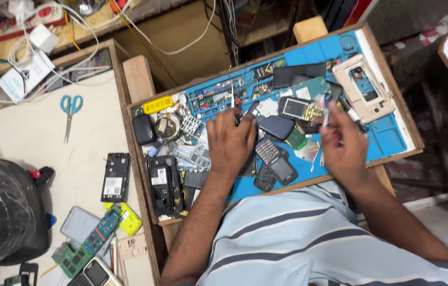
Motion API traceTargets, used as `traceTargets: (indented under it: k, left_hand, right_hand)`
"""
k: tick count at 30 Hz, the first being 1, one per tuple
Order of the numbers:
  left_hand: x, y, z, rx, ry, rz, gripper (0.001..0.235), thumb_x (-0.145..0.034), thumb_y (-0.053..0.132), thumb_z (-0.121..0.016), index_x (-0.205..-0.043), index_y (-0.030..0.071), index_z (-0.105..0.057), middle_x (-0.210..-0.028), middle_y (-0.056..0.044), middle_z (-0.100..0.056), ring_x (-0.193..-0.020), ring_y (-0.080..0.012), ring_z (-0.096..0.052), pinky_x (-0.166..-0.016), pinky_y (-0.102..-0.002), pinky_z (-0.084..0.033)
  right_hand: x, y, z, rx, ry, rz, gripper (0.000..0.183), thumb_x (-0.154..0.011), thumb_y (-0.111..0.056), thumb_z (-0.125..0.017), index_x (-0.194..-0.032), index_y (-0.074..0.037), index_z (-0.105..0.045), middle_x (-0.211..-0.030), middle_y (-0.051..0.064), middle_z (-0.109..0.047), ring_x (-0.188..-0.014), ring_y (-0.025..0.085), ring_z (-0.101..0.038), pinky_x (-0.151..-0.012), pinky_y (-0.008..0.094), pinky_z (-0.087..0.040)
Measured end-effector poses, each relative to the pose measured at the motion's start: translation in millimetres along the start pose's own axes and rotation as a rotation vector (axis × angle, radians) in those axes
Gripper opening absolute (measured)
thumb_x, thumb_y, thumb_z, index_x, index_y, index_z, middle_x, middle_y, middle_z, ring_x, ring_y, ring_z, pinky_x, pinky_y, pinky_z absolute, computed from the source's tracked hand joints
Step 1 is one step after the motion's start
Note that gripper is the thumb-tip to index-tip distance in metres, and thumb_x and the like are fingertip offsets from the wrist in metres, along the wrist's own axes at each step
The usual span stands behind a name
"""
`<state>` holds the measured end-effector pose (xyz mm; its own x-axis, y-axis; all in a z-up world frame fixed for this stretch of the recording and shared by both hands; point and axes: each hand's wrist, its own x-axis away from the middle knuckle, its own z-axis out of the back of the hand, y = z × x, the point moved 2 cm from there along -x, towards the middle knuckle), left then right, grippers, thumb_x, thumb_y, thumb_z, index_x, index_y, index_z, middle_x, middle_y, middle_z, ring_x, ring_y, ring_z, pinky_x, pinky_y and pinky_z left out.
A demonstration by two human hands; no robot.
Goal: The person sorts through a pile of disassembled mobile phones and electronic components on a cluttered workbench. They pick up various phone casings and circuit boards, inspect them, and place them into different piles or back onto the table.
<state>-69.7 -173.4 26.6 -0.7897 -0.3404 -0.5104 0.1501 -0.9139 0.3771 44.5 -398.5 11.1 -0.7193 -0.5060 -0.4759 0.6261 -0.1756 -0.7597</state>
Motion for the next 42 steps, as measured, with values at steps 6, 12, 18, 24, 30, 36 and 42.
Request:
traceTargets:
  k: [6, 12, 18, 24, 30, 36, 42]
  left_hand:
    - [10.9, 31.8, 16.5, -0.031, -0.140, -0.024, 0.032, -0.093, 0.031, -0.074, -0.113, 0.006, -0.072, -0.125, -0.014, -0.062, -0.111, -0.0302, -0.058, -0.092, -0.047, -0.043]
    - [21.1, 41.8, 32.4, -0.034, -0.319, -0.082, 0.084, -0.077, 0.054, -0.081, -0.143, 0.009, -0.053, -0.155, -0.019, -0.041, -0.145, -0.0356, -0.038, -0.119, -0.061, -0.027]
    - [32.5, 50.1, 34.0, 0.063, -0.540, -0.172, 0.125, -0.051, 0.069, -0.087, -0.154, 0.018, -0.040, -0.167, -0.015, -0.021, -0.155, -0.0347, -0.019, -0.124, -0.065, -0.009]
    - [37.6, 47.9, 34.7, 0.041, -0.520, -0.158, 0.114, -0.063, 0.062, -0.085, -0.156, 0.016, -0.037, -0.168, -0.017, -0.019, -0.156, -0.0361, -0.018, -0.123, -0.065, -0.009]
    - [39.1, 43.9, 42.9, 0.038, -0.539, -0.172, 0.101, -0.069, 0.054, -0.086, -0.152, 0.018, -0.042, -0.165, -0.017, -0.022, -0.153, -0.0375, -0.016, -0.120, -0.066, -0.006]
    - [54.8, 32.3, 44.2, 0.019, -0.509, -0.159, 0.083, -0.077, 0.052, -0.081, -0.148, 0.024, -0.049, -0.163, -0.015, -0.027, -0.151, -0.0393, -0.021, -0.118, -0.066, -0.007]
    - [61.6, 25.0, 27.6, 0.019, -0.477, -0.203, 0.078, -0.076, 0.047, -0.081, -0.148, 0.039, -0.051, -0.166, -0.013, -0.027, -0.152, -0.0393, -0.024, -0.118, -0.068, -0.010]
  right_hand:
    - [-9.8, 1.8, 15.1, 0.053, 0.039, 0.050, 0.042, -0.114, -0.007, -0.061, -0.154, 0.002, -0.049, -0.122, 0.014, -0.073, -0.095, 0.013, -0.069, -0.086, 0.027, -0.056]
    - [-16.6, -8.8, 23.4, 0.184, -0.008, 0.032, 0.041, -0.105, -0.008, -0.073, -0.141, 0.001, -0.056, -0.116, 0.015, -0.071, -0.099, 0.021, -0.071, -0.086, 0.031, -0.058]
    - [-30.7, -17.6, 19.2, 0.472, -0.162, 0.116, 0.056, -0.088, -0.022, -0.082, -0.135, -0.001, -0.059, -0.131, 0.017, -0.063, -0.107, 0.038, -0.069, -0.083, 0.040, -0.058]
    - [-25.4, -5.1, 11.4, 0.482, -0.155, 0.078, 0.046, -0.087, -0.025, -0.081, -0.127, -0.007, -0.064, -0.122, 0.009, -0.065, -0.097, 0.033, -0.070, -0.075, 0.040, -0.059]
    - [-21.0, 0.7, 7.6, 0.455, -0.122, 0.061, 0.051, -0.081, -0.026, -0.081, -0.127, -0.009, -0.066, -0.119, 0.009, -0.063, -0.087, 0.030, -0.072, -0.068, 0.038, -0.059]
    - [-16.0, 1.8, 8.8, 0.433, -0.165, 0.037, 0.051, -0.082, -0.026, -0.080, -0.127, -0.006, -0.066, -0.121, 0.009, -0.060, -0.077, 0.024, -0.073, -0.061, 0.035, -0.060]
    - [-10.5, -0.7, 5.3, 0.416, -0.181, 0.060, 0.045, -0.081, -0.027, -0.081, -0.119, -0.005, -0.068, -0.121, 0.009, -0.060, -0.076, 0.024, -0.073, -0.059, 0.035, -0.059]
